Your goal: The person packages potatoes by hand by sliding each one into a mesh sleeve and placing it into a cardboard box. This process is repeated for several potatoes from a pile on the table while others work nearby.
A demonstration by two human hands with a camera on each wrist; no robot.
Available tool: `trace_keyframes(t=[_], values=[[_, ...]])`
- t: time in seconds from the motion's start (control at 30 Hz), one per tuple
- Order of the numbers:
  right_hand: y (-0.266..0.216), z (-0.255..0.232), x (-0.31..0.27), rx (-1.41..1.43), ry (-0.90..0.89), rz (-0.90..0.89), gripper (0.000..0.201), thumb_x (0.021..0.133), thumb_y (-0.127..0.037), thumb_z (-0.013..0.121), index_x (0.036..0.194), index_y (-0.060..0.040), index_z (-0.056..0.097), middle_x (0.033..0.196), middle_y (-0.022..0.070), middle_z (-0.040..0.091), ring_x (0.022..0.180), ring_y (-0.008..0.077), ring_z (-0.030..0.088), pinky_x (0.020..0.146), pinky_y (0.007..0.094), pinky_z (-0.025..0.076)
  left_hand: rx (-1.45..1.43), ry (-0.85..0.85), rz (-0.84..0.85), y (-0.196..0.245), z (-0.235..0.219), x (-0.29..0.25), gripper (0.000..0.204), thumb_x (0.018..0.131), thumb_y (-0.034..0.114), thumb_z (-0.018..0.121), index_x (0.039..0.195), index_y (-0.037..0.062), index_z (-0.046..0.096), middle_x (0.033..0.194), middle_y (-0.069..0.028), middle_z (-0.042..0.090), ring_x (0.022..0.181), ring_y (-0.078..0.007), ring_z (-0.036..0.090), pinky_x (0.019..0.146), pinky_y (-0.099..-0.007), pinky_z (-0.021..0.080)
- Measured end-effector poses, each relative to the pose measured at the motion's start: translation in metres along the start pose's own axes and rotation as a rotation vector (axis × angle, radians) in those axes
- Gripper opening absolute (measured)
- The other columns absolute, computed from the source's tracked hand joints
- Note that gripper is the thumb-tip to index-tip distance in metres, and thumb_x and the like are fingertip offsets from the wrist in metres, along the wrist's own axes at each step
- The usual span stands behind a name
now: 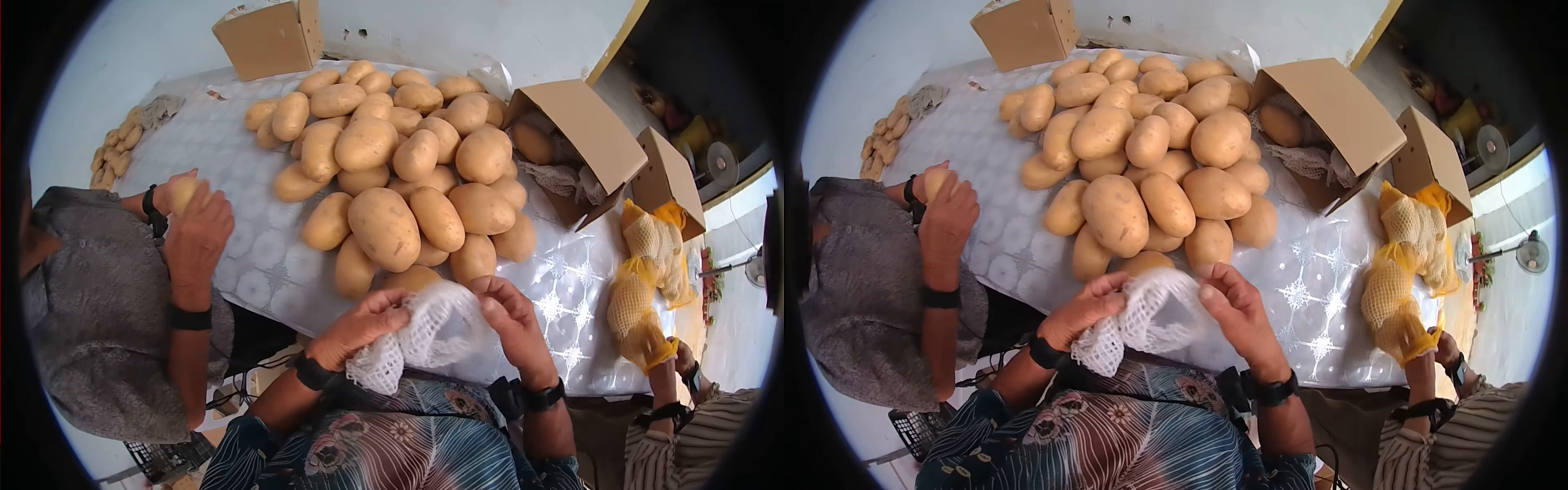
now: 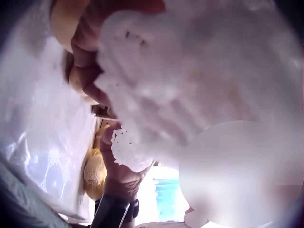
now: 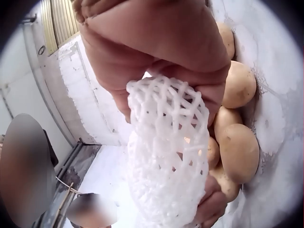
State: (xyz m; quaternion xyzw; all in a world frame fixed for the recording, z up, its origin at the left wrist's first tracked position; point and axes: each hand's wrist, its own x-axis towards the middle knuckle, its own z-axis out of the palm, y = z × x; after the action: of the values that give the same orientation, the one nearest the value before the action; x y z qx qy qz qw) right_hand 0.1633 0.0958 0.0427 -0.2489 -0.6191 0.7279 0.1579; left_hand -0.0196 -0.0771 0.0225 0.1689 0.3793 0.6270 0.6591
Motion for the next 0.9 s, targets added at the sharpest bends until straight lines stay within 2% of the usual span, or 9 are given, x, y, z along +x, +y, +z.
trace_keyframes(t=[0.13,0.17,0.37,0.47,0.6,0.63,0.73,0.77,0.9], values=[[-0.033,0.036,0.035,-0.925,0.079,-0.619,0.046,0.08,-0.014,0.069,0.119,0.0012,0.05,0.104,0.0151,0.061,0.094,0.0279,0.06,0.08,0.0371,0.047,-0.137,0.264,0.181,0.003,-0.015,-0.018,0.036,0.089,0.022,0.062,0.119,0.003,0.053,0.103,-0.0026,0.063,0.091,-0.0102,0.062,0.081,-0.0255,0.052],[-0.045,0.048,0.046,-0.987,0.075,-0.65,0.049,0.077,-0.016,0.069,0.119,0.0002,0.051,0.11,0.0187,0.059,0.104,0.0335,0.054,0.085,0.0405,0.044,-0.178,0.281,0.212,-0.006,-0.026,-0.021,0.037,0.089,0.02,0.061,0.121,0.0031,0.052,0.105,-0.0044,0.064,0.09,-0.0121,0.064,0.08,-0.0261,0.053],[-0.028,0.091,0.137,-1.52,-0.027,-0.604,0.058,0.077,-0.041,0.063,0.12,-0.0029,0.053,0.11,0.0142,0.058,0.111,0.0304,0.046,0.09,0.0458,0.035,-0.187,0.308,0.195,-0.021,-0.042,-0.015,0.044,0.09,0.015,0.057,0.13,0.002,0.046,0.113,-0.0053,0.061,0.098,-0.0134,0.061,0.087,-0.0272,0.05],[-0.033,0.105,0.14,-1.586,-0.134,-0.539,0.053,0.077,-0.032,0.068,0.121,-0.0074,0.053,0.116,0.0112,0.058,0.113,0.0269,0.05,0.093,0.0473,0.035,-0.099,0.267,0.191,-0.02,-0.034,-0.009,0.048,0.091,0.014,0.055,0.135,0.0034,0.041,0.123,-0.0033,0.054,0.108,-0.0115,0.054,0.092,-0.0265,0.045],[-0.002,0.093,0.154,-1.037,-0.211,-0.784,0.052,0.077,-0.031,0.068,0.122,-0.0094,0.054,0.119,0.0116,0.056,0.113,0.026,0.052,0.095,0.0403,0.04,-0.038,0.242,0.171,-0.027,-0.037,0.008,0.054,0.09,0.011,0.054,0.14,0.0054,0.034,0.122,-0.0008,0.051,0.107,-0.0097,0.05,0.09,-0.0262,0.043],[0.001,0.099,0.153,-1.224,-0.141,-0.86,0.05,0.078,-0.031,0.068,0.12,-0.0076,0.055,0.114,0.0112,0.058,0.109,0.0261,0.054,0.093,0.0361,0.042,-0.03,0.25,0.149,-0.022,-0.035,0.011,0.055,0.089,0.01,0.053,0.141,0.0056,0.034,0.12,-0.0006,0.052,0.106,-0.0097,0.05,0.088,-0.0261,0.043],[-0.007,0.102,0.129,-1.297,-0.231,-0.505,0.046,0.079,-0.03,0.067,0.116,-0.0053,0.057,0.106,0.0107,0.061,0.104,0.0251,0.056,0.091,0.0353,0.043,0.061,0.273,0.131,-0.028,-0.045,0.018,0.043,0.091,0.011,0.053,0.132,0.0042,0.041,0.112,-0.0027,0.056,0.1,-0.0109,0.056,0.084,-0.0267,0.047],[0.009,0.094,0.13,-1.261,-0.183,-0.642,0.041,0.078,-0.032,0.067,0.108,-0.0041,0.06,0.093,0.0112,0.064,0.089,0.0246,0.06,0.083,0.0348,0.046,0.103,0.278,0.135,-0.031,-0.049,0.019,0.037,0.093,0.012,0.052,0.127,0.0034,0.045,0.109,-0.0038,0.058,0.098,-0.0115,0.059,0.083,-0.027,0.049],[0.021,0.087,0.143,-1.029,-0.226,-0.56,0.031,0.075,-0.029,0.07,0.093,-0.0043,0.065,0.079,0.0107,0.064,0.075,0.025,0.061,0.068,0.0369,0.048,0.098,0.205,0.195,-0.024,-0.042,0.016,0.036,0.092,0.014,0.054,0.126,0.0037,0.047,0.109,-0.0034,0.058,0.098,-0.0107,0.058,0.083,-0.0266,0.049]])
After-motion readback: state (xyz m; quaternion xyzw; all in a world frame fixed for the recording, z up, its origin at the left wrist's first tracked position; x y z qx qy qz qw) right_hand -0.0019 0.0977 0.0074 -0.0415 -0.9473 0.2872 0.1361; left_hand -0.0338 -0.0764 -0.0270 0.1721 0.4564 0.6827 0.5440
